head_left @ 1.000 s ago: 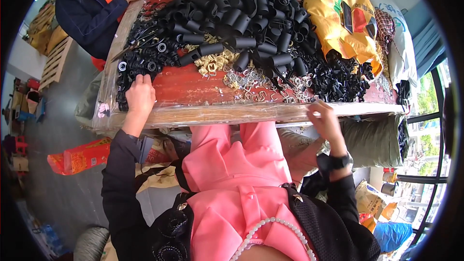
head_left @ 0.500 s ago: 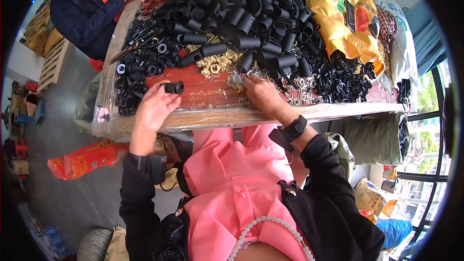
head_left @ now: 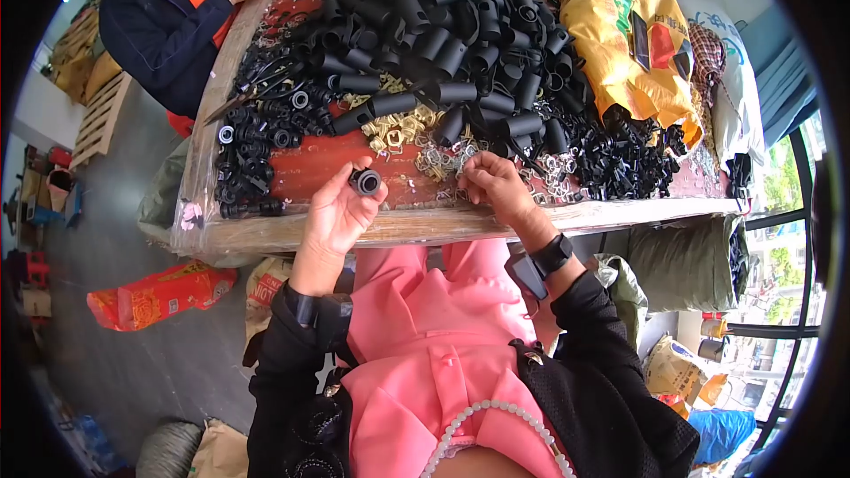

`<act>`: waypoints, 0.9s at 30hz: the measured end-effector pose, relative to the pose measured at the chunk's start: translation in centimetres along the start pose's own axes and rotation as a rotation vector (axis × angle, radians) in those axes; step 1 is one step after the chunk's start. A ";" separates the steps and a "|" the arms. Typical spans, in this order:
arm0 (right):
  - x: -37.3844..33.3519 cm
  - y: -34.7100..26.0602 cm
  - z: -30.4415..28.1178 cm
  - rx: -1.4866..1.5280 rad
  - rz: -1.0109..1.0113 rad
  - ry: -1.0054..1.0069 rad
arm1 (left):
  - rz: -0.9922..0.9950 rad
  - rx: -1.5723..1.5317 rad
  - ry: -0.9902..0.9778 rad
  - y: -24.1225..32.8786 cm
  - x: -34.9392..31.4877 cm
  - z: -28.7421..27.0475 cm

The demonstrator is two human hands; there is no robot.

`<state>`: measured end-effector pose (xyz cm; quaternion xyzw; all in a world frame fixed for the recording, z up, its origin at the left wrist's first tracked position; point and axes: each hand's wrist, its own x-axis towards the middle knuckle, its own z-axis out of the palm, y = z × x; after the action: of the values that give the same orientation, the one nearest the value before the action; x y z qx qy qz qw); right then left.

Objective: The person assembles components by hand, picking up a small metal part and a beige plastic piece and pressing them together. They then insert this assembly into a larger black plastic sleeve before placing the completed unit back on the table.

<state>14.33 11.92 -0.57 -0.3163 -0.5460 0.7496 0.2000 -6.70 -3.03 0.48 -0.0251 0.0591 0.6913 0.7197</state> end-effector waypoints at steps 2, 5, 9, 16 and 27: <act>-0.2 0.1 0.1 0.069 0.001 -0.003 | -0.026 0.014 0.063 -0.5 0.2 0.5; -0.6 0.2 0.1 0.206 0.008 -0.004 | -0.052 0.028 0.097 -1.5 0.7 0.9; -0.9 0.3 0.3 0.254 0.000 -0.034 | -0.076 0.098 0.128 -2.6 1.2 0.7; -1.0 0.8 0.3 0.319 -0.070 -0.076 | -0.021 0.433 0.223 -4.2 1.7 1.4; -2.4 0.2 1.6 0.373 0.007 -0.146 | 0.241 1.156 0.222 -7.1 2.0 2.0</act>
<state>14.97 9.19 0.15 -0.2207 -0.4097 0.8593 0.2123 0.57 -1.07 1.92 0.3055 0.5027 0.6169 0.5229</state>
